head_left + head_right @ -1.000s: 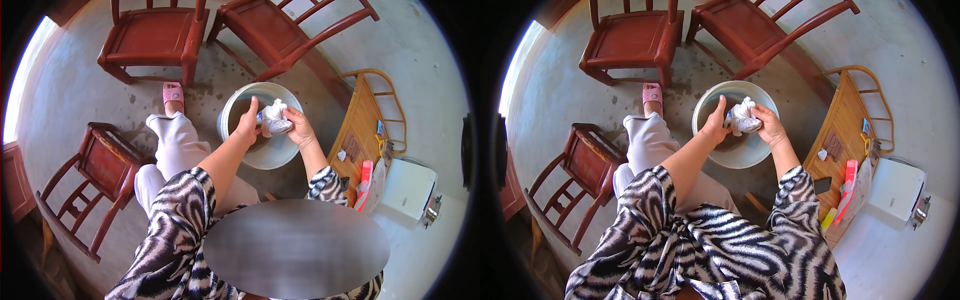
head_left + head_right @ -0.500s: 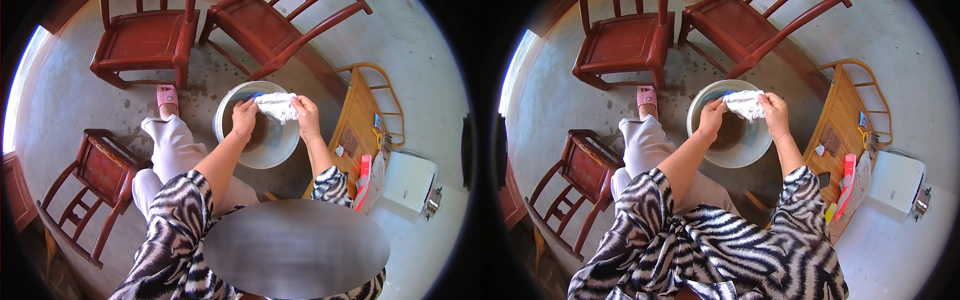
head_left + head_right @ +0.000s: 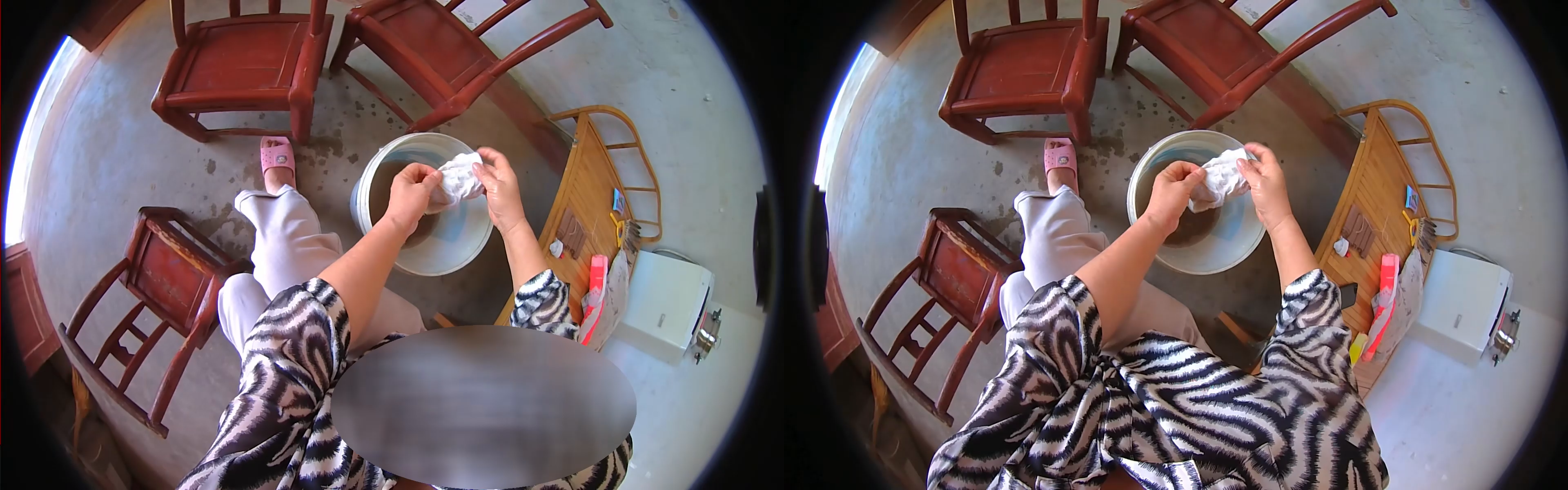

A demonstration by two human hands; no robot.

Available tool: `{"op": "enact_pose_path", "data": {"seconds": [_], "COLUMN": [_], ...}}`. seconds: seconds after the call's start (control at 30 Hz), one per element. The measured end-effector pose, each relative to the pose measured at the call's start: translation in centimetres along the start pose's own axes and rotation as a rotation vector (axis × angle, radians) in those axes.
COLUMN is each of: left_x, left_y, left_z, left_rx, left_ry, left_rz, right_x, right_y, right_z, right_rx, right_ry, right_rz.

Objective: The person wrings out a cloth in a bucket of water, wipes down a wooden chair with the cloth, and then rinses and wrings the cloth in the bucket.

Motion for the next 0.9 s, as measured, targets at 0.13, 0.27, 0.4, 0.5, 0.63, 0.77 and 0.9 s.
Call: {"op": "enact_pose_path", "data": {"seconds": [0.13, 0.27, 0.4, 0.5, 0.63, 0.77, 0.9], "left_x": [1.1, 2.0, 2.1, 2.7, 3.4, 1.3, 2.3], "left_y": [0.5, 1.4, 1.9, 2.9, 3.5, 2.9, 3.6], "left_z": [1.1, 1.0, 1.0, 1.4, 2.5, 0.8, 2.0], "left_rx": [0.033, -0.019, 0.018, -0.006, -0.108, -0.213, -0.215], "left_ry": [-0.066, -0.071, -0.050, -0.078, -0.058, -0.179, -0.170], "left_rz": [-0.041, -0.056, 0.001, 0.015, 0.092, 0.190, 0.143], "right_x": [-0.1, 0.2, 0.8, -0.6, -2.6, 0.0, -0.7], "right_y": [0.4, 0.7, -1.5, -1.3, -0.1, -0.9, -1.2], "right_z": [-0.2, 0.4, 0.3, -3.0, -7.8, -7.1, -8.1], "right_rx": [-0.253, -0.732, -0.314, 0.003, -0.515, -1.148, -1.122], "right_ry": [0.078, 0.019, -0.027, -0.082, 0.056, -0.158, -0.163], "right_rz": [0.001, 0.151, 0.071, 0.004, 0.281, 0.353, 0.362]}}
Point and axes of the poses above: each hand's wrist, its own x-axis towards the middle knuckle, its own z-axis out of the back of the hand, y = z × x, the point moved 5 cm from there along x, towards the middle knuckle, and after that the axes turned 1 degree about -x, right-handed, at the moved point
